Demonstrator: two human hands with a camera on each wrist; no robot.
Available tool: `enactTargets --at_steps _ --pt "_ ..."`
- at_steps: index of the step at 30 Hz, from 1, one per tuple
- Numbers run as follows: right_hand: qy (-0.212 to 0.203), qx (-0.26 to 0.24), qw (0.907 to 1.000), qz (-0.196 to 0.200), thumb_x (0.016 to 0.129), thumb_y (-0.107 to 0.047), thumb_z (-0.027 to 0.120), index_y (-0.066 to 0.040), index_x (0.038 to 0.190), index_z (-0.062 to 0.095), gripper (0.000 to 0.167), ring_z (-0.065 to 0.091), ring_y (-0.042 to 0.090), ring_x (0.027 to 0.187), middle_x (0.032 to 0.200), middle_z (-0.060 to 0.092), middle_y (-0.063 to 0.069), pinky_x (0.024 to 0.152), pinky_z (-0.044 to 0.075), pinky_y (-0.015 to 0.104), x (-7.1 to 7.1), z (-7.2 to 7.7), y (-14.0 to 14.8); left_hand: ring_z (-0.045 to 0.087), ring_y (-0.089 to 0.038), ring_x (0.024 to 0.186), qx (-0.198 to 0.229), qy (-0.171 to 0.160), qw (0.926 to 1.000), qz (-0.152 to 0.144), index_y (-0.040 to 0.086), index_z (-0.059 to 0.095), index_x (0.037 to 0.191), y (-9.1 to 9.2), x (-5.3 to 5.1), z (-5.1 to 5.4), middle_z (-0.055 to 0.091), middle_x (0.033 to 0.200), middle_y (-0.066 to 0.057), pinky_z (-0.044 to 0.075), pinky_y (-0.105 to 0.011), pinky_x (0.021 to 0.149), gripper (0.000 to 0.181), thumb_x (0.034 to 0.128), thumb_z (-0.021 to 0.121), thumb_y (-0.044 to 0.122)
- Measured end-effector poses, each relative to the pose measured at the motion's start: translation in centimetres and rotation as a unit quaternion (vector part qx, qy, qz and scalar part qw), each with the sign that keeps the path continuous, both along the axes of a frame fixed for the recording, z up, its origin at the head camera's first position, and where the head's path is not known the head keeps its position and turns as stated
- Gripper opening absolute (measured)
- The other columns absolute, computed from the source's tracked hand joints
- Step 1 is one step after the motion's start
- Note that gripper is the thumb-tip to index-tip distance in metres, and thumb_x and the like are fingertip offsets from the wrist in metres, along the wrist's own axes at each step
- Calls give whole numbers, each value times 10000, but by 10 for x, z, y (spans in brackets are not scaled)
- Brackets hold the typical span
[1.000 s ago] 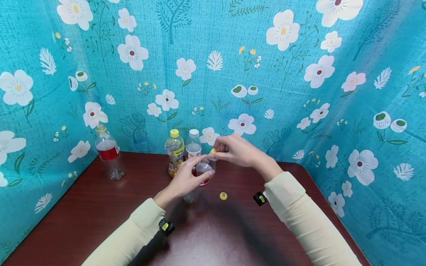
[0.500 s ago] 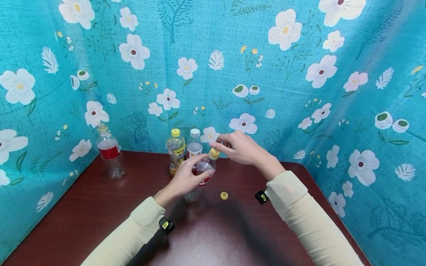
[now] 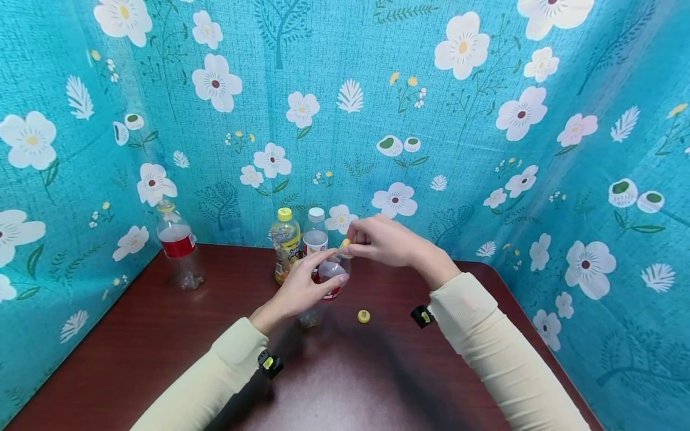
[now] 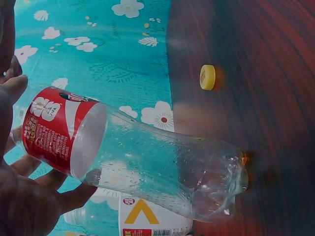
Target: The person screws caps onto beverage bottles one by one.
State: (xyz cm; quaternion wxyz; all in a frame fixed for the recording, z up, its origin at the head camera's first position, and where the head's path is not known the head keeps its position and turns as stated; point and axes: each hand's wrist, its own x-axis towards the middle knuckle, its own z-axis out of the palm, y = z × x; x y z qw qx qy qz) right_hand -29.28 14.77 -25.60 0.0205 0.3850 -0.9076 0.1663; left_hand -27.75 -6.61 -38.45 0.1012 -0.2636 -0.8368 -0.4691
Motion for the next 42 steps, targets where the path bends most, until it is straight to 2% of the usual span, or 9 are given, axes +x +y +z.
enactTargets --at_steps 5,9,15,18,22,27,31,37,42 --pt "966 420 9912 -795 990 -560 594 -201 626 563 512 420 133 493 528 444 -54 469 307 301 0 -7 -8 567 -193 1292 41 58 10000 32 202 558 1473 -1 0 1 646 1363 -19 481 -489 1054 603 931 768 361" --pt "1067 427 9889 -942 1008 -595 532 -209 566 538 587 403 154 477 499 397 -39 461 288 316 -1 -8 -8 586 -200 1253 114 94 9999 49 178 575 1453 -2 0 1 666 1314 -22 491 -491 1035 587 927 774 346" --pt "155 -98 9991 -369 1050 -427 563 -175 1062 718 297 497 169 549 674 561 -27 557 422 351 -2 0 4 589 -201 1242 98 -16 9999 35 156 562 1462 -6 -2 -1 658 1320 -40 507 -478 1025 596 936 765 349" --pt "-347 -145 9992 118 1034 -361 619 -163 1328 620 355 582 155 649 863 628 -26 668 494 366 -3 4 8 580 -201 1258 66 -70 9999 56 162 557 1468 -7 -4 -1 651 1338 -51 502 -482 1033 595 942 756 358" --pt "-650 -44 9965 524 1007 -328 673 -176 1393 567 428 638 139 807 1015 636 -23 781 525 370 -5 5 9 581 -214 1263 24 -39 10000 34 169 564 1461 -7 -6 -1 649 1352 -67 497 -498 1033 588 941 754 366" --pt "-553 -97 9967 591 1015 -261 666 -144 1261 653 273 634 157 816 960 666 -4 766 528 360 -6 3 3 594 -199 1239 -23 -15 10000 2 191 566 1460 -6 -5 -1 647 1350 -31 515 -470 1011 587 937 756 379" --pt "-190 16 9997 172 1019 -298 658 -127 1076 673 181 558 139 662 761 627 -19 628 470 331 -5 1 -2 598 -178 1220 23 -12 10000 -51 209 565 1464 -4 -4 -1 656 1324 -2 516 -448 1008 584 935 765 354" --pt "984 590 9889 -940 1020 -525 562 -188 664 571 490 458 151 514 554 480 -33 483 348 314 -3 -5 -10 597 -183 1233 89 -1 9999 -124 210 554 1473 0 -4 -2 657 1337 -21 512 -462 1016 594 935 765 347" --pt "988 351 9877 -1158 1066 -536 445 -198 570 508 603 416 158 509 518 405 -33 505 335 327 -4 -5 -4 592 -205 1245 120 -7 9999 -123 179 567 1457 -1 -4 -4 661 1334 -46 501 -483 1030 586 933 764 353"
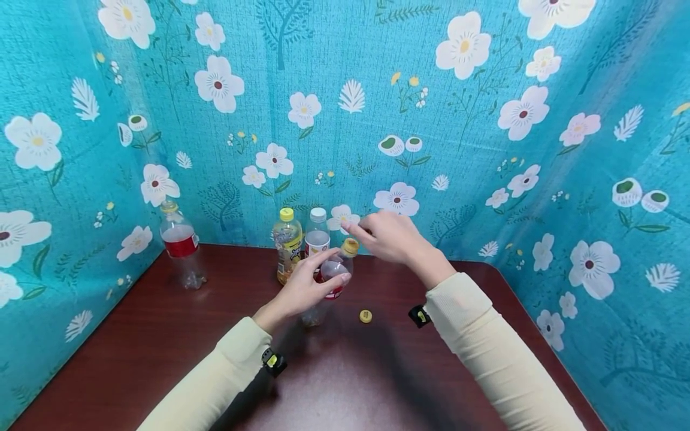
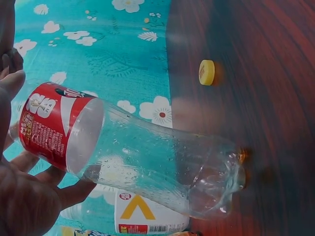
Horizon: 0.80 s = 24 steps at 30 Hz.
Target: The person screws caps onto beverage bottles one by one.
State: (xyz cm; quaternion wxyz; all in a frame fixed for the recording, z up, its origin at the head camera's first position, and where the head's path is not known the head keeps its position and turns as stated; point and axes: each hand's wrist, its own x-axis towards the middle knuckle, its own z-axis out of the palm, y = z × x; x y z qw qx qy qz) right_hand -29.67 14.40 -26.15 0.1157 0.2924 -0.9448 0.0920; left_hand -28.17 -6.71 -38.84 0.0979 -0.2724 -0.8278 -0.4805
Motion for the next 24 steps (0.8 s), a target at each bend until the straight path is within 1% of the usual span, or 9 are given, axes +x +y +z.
enactTargets --at_steps 3,6,7,9,11,15,19,22,24 --pt "-224 -251 9990 282 1072 -482 477 -188 696 604 494 431 165 523 559 452 -26 542 364 339 0 4 7 585 -203 1246 15 -89 9999 72 185 567 1458 -2 0 0 656 1332 -24 502 -482 1030 583 934 764 348" --pt "-640 -414 9938 814 1063 -399 547 -156 1016 705 293 504 158 553 691 573 -26 596 434 351 0 9 11 581 -202 1248 4 -182 9998 97 193 559 1466 -3 0 0 644 1349 -24 511 -481 1019 587 937 761 349" --pt "-824 -452 9909 967 1057 -380 569 -151 1131 693 271 535 149 572 749 605 -28 618 460 353 0 10 11 579 -202 1252 -6 -216 9997 97 196 555 1471 -3 0 0 639 1358 -28 513 -480 1018 589 940 757 353" --pt "-1104 -451 9857 1190 1043 -345 606 -139 1286 645 321 593 127 625 859 648 -31 670 502 356 1 12 12 576 -212 1262 -20 -226 9997 68 195 549 1475 -3 0 0 632 1373 -47 513 -486 1019 594 943 753 359" --pt "-1297 -426 9816 1336 1029 -322 635 -132 1333 624 359 626 119 682 921 659 -29 714 522 355 1 12 11 569 -229 1278 -14 -190 9998 35 187 545 1479 -2 -1 -1 624 1390 -77 504 -504 1028 602 943 752 366" --pt "-1330 -297 9787 1533 1023 -296 650 -138 1297 661 315 627 125 749 922 655 -40 738 521 342 -1 9 9 570 -232 1277 23 -116 9999 34 191 554 1472 -2 0 -1 629 1385 -86 491 -517 1038 598 938 756 368" --pt "-1272 -330 9789 1568 1014 -278 666 -124 1163 712 218 586 158 694 808 630 -28 688 493 340 -2 6 7 587 -214 1249 10 -39 10000 68 195 567 1461 -2 1 -1 649 1348 -42 496 -506 1029 588 934 762 365" --pt "-1018 -307 9859 1290 1008 -326 671 -149 984 711 183 542 144 619 699 596 -42 611 455 327 0 4 4 595 -195 1231 -36 21 10000 56 208 567 1461 0 1 -1 657 1331 -18 500 -488 1021 585 934 760 373" --pt "-712 -161 9925 982 1009 -400 651 -172 840 670 285 499 135 560 625 551 -48 546 409 318 1 3 2 596 -184 1227 -47 35 10000 22 220 565 1463 1 1 0 658 1336 -27 500 -476 1018 582 935 758 373"
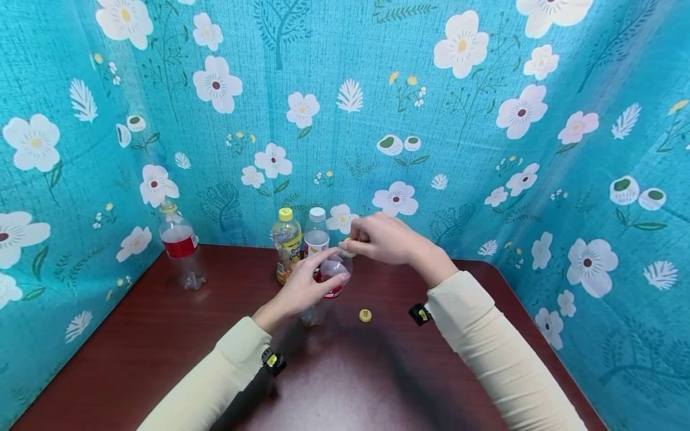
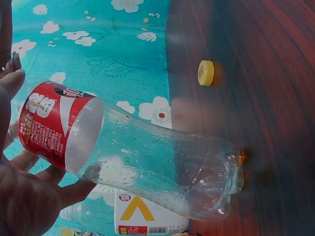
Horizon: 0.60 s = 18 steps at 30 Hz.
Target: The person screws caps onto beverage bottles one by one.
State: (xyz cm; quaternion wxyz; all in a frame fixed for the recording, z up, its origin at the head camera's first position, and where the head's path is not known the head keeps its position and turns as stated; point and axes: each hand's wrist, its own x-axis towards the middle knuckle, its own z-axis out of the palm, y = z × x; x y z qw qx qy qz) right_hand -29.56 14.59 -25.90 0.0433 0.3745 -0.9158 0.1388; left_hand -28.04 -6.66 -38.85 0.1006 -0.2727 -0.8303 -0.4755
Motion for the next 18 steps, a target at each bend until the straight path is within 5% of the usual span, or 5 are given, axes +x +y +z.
enactTargets --at_steps 4,8,14,18 --pt "665 394 9955 -547 1018 -531 562 -208 633 566 503 407 136 483 526 434 -47 470 304 306 1 -4 -3 596 -191 1234 -17 39 10000 -35 209 560 1465 2 0 0 654 1351 -62 500 -478 1017 587 936 758 366" --pt "765 385 9944 -617 1041 -510 534 -211 608 596 529 396 140 484 515 415 -46 467 298 310 2 -1 0 588 -216 1255 -9 6 10000 -25 187 558 1466 2 1 1 644 1368 -101 489 -495 1035 592 938 757 365" --pt "-28 -134 9998 -106 1035 -392 607 -171 1051 716 247 506 147 545 683 565 -33 568 428 345 2 9 9 585 -226 1254 5 -91 10000 -21 191 555 1468 1 2 2 641 1369 -76 494 -506 1029 591 942 750 378" --pt "-581 -97 9974 423 1010 -329 665 -147 1308 626 351 595 133 657 885 626 -30 689 501 355 1 12 11 582 -220 1259 -27 -102 9999 -9 192 553 1472 1 1 1 643 1364 -49 495 -504 1030 592 944 748 374"
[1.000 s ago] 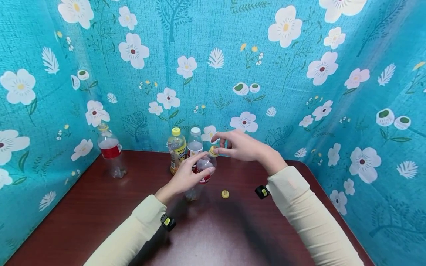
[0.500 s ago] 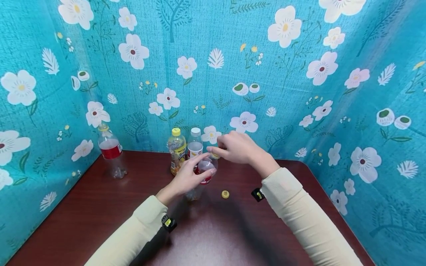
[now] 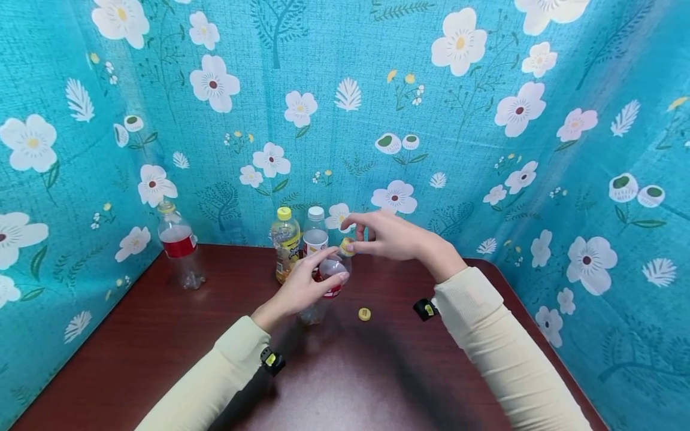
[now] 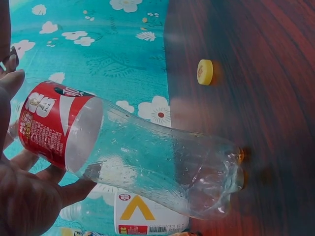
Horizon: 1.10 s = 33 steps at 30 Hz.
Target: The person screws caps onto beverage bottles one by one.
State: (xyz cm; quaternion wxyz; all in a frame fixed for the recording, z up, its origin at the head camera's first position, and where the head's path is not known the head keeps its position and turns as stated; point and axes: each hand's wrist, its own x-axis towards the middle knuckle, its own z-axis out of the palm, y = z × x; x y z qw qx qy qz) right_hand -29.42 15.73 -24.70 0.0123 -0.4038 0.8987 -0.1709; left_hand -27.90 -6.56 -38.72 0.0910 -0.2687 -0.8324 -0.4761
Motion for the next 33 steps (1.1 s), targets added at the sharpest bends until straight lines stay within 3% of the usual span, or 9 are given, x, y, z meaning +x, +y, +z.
enactTargets --at_steps 5,9,13,17,20,23,27,30,33 --pt "-129 101 9996 243 1004 -286 680 -144 1245 673 280 612 142 771 942 645 -26 739 515 348 -1 -4 -1 571 -233 1289 -66 20 10000 7 175 551 1476 1 -1 -2 629 1396 -72 495 -502 1037 610 936 757 372" --pt "-10 40 10000 51 995 -281 694 -132 1060 714 163 555 125 680 782 626 -41 650 471 319 -1 -8 -3 576 -224 1281 -73 17 10000 -50 178 547 1480 2 -1 -2 627 1397 -75 500 -492 1032 612 938 756 370" --pt "606 280 9961 -584 992 -442 660 -176 705 623 393 400 114 501 553 457 -59 484 316 288 1 -12 -8 562 -198 1299 -46 26 9999 -118 204 540 1490 3 0 -2 613 1419 -44 486 -481 1053 615 940 754 374" --pt "1069 510 9873 -1056 1001 -564 576 -207 571 542 560 358 141 461 504 380 -44 449 263 298 2 -15 -10 546 -202 1328 -54 43 9999 -77 210 538 1492 2 -1 -2 605 1430 -23 472 -486 1071 616 940 753 379" --pt "967 387 9891 -1041 1029 -527 548 -223 671 648 481 421 149 498 533 444 -34 480 331 320 2 -12 -7 559 -228 1314 -52 45 10000 -16 179 543 1484 0 -1 -2 619 1410 -52 483 -495 1059 620 936 758 372" --pt "622 140 9947 -812 1051 -451 551 -202 923 727 331 501 154 541 611 543 -27 543 413 343 2 -8 -3 570 -233 1295 -28 9 10000 3 178 546 1479 -1 -1 -2 626 1399 -64 491 -496 1049 617 935 758 375" --pt "46 -48 9996 -289 1054 -358 581 -155 1244 665 292 578 172 608 782 622 -19 645 480 369 1 -2 0 564 -228 1294 -10 -51 10000 -8 184 542 1483 -3 -1 -2 622 1398 -68 491 -503 1047 613 942 748 384" --pt "-204 25 9997 92 1032 -315 632 -155 1317 638 327 617 165 698 898 640 -23 711 509 363 -1 -2 1 563 -231 1293 -19 -74 10000 -14 182 539 1485 -4 -1 -2 617 1403 -71 494 -508 1040 612 946 743 386" --pt "-281 64 9991 326 1009 -290 673 -153 1265 675 291 626 149 768 926 651 -26 738 520 350 -2 -4 -1 563 -231 1298 -47 -72 10000 10 186 545 1480 -3 0 -2 616 1407 -62 494 -508 1040 608 943 747 386"
